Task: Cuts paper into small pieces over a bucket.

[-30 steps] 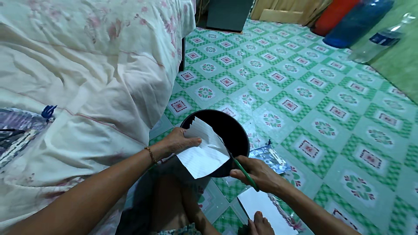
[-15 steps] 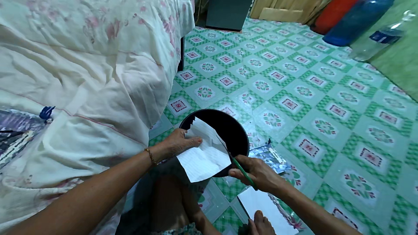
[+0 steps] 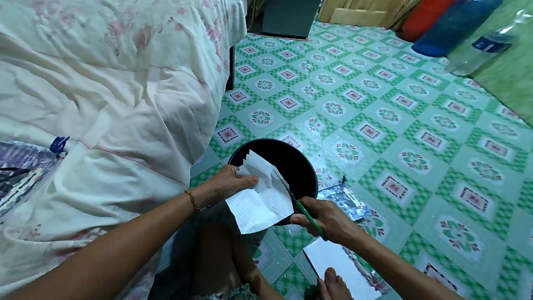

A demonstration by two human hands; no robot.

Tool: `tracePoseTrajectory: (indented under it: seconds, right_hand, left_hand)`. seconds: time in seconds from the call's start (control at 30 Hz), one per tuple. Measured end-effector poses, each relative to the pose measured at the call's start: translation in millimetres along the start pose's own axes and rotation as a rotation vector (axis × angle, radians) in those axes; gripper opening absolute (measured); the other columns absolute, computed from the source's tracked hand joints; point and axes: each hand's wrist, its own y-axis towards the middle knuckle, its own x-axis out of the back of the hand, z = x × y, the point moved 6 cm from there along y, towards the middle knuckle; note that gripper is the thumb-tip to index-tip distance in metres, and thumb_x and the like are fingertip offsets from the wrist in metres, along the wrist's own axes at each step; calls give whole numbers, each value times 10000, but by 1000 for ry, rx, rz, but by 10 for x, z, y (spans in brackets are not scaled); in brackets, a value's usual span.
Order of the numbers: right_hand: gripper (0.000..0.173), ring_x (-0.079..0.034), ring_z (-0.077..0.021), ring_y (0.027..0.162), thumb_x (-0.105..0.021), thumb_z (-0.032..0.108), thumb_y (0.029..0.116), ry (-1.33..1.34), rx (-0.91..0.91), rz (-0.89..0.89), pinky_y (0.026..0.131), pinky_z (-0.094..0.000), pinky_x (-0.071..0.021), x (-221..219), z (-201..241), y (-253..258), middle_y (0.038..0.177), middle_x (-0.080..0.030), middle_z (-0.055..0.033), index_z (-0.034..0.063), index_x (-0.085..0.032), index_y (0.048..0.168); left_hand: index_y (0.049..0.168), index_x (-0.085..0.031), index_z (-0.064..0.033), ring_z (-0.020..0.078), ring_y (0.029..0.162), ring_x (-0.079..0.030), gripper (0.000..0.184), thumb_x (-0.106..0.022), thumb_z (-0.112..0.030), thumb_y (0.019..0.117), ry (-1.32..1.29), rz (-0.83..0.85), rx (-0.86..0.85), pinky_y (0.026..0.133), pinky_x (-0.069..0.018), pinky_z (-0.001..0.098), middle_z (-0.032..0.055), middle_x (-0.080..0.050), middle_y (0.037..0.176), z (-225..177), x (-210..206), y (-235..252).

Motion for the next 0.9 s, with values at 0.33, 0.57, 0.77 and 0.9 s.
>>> tracePoseTrajectory:
  seconds: [0.33, 0.57, 0.77, 0.9]
  right_hand:
    - [456, -581, -78, 606, -638, 436, 972, 54, -45, 41, 610, -272, -505, -89, 11, 11, 735, -595, -10, -9, -624, 1072]
    - [350, -530, -10, 525, -665, 364, 972, 71, 2, -20, 539, -190, -455, -77, 42, 8, 634, -546, 48, 17, -629, 963]
    - [402, -555, -15, 552, -637, 424, 964, 139, -21, 48, 564, -204, -480, -132, 27, 27, 660, -557, 57, 24, -607, 994]
    - [281, -542, 11, 505, -677, 333, 963, 200, -28, 22, 519, -166, -466, -129, 35, 23, 610, -548, 90, 59, -616, 934]
  left_hand:
    - [969, -654, -17, 16, 669, -661, 120, -606, -107, 1031, 24, 48, 5, 680, -571, 196, -30, -680, 749, 38, -84, -10]
    - [933, -655, -35, 11, 655, -662, 138, -587, -94, 1037, -22, 61, 7, 671, -569, 189, -40, -680, 728, 62, -107, -5]
    - [943, -667, -30, 5, 669, -662, 149, -590, -116, 1038, 11, 104, 7, 680, -569, 190, -41, -685, 739, 66, -133, -30]
    - [957, -663, -42, -12, 675, -650, 144, -592, -135, 1042, 43, 126, 33, 684, -558, 177, -56, -676, 748, 65, -162, -52]
